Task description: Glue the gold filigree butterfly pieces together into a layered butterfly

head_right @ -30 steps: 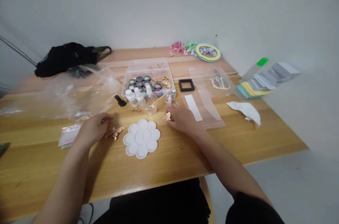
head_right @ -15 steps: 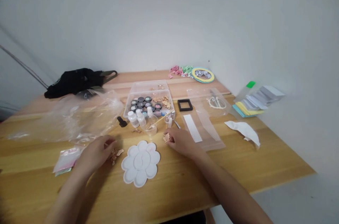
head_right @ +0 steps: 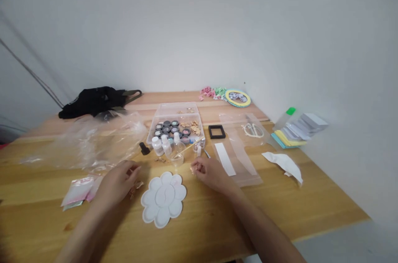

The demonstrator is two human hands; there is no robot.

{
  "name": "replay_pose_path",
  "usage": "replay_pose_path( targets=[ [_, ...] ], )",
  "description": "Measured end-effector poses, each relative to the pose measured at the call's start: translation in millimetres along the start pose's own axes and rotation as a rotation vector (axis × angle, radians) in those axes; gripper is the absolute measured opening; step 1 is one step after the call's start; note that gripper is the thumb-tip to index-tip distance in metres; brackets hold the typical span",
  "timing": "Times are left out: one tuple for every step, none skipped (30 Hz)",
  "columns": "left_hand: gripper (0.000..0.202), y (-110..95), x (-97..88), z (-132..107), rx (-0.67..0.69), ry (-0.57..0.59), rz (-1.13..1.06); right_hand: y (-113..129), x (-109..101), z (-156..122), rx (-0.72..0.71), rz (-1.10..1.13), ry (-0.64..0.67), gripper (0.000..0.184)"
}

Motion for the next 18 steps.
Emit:
replay_pose_path(
  targets=[
    [0.029,-3.8,-0.1,-2.0,0.048,-0.014,-0.033,0.7,1.0,-0.2,0.012,0.069,-0.002,0.015],
    [0.028,-8.6,-0.5,-4.5,0.092,-0.016,-0.071,2.7,2.4,-0.7,0.020,0.141,0.002,0.017],
    [0.027,-14.1,-1.3,-7.5,0.127,-0.003,-0.116,6.4,4.0,-1.7,0.019,0.204,0.011,0.020],
    [0.027,-20.0,-2.4,-10.9,0.146,0.024,-0.164,12.0,5.7,-3.1,0.013,0.251,0.022,0.023],
    [0.028,-26.2,-3.8,-14.6,0.151,0.056,-0.222,19.2,7.5,-4.9,-0.001,0.277,0.034,0.027],
    [0.028,-33.2,-4.4,-18.4,0.163,0.121,-0.280,27.8,9.1,-6.8,-0.025,0.287,0.041,0.029],
    [0.028,-40.2,-4.7,-22.0,0.174,0.187,-0.334,36.8,10.9,-8.6,-0.044,0.292,0.047,0.030],
    [0.027,-46.7,-4.5,-25.1,0.179,0.245,-0.391,45.5,12.4,-9.9,-0.059,0.298,0.039,0.030],
    [0.027,-52.3,-3.3,-27.4,0.170,0.295,-0.460,53.4,14.1,-10.5,-0.072,0.317,0.031,0.030],
    [0.026,-56.9,-0.7,-28.8,0.152,0.348,-0.545,59.7,15.9,-10.2,-0.080,0.342,0.017,0.029],
    [0.026,-60.5,3.3,-29.5,0.125,0.413,-0.652,64.1,17.7,-9.2,-0.085,0.373,-0.003,0.028],
    [0.026,-62.9,8.6,-29.7,0.085,0.476,-0.763,66.5,19.9,-7.7,-0.084,0.409,-0.022,0.027],
    [0.026,-64.2,14.3,-29.3,0.046,0.515,-0.864,67.0,22.1,-5.9,-0.076,0.446,-0.044,0.026],
    [0.025,-64.5,20.0,-28.7,0.012,0.534,-0.953,65.8,24.5,-4.2,-0.063,0.484,-0.064,0.026],
    [0.025,-64.1,25.2,-28.1,-0.015,0.532,-1.024,63.5,27.0,-2.9,-0.047,0.523,-0.082,0.025],
    [0.025,-63.0,29.9,-27.6,-0.036,0.512,-1.081,60.6,29.6,-2.0,-0.031,0.557,-0.095,0.024],
    [0.025,-61.6,33.9,-27.5,-0.053,0.487,-1.126,57.6,31.9,-1.8,-0.018,0.583,-0.104,0.023],
    [0.025,-60.1,37.1,-27.9,-0.067,0.466,-1.162,55.0,34.0,-2.0,-0.010,0.607,-0.108,0.022]
  ],
)
Point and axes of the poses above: each hand's wrist, its own z-axis towards the middle knuckle, its own x-axis out of the palm, y = z × x, the point moved 3 cm from there along z, towards the middle knuckle, and after that the axes turned 7 degrees about -x, right-handed, at the moved point
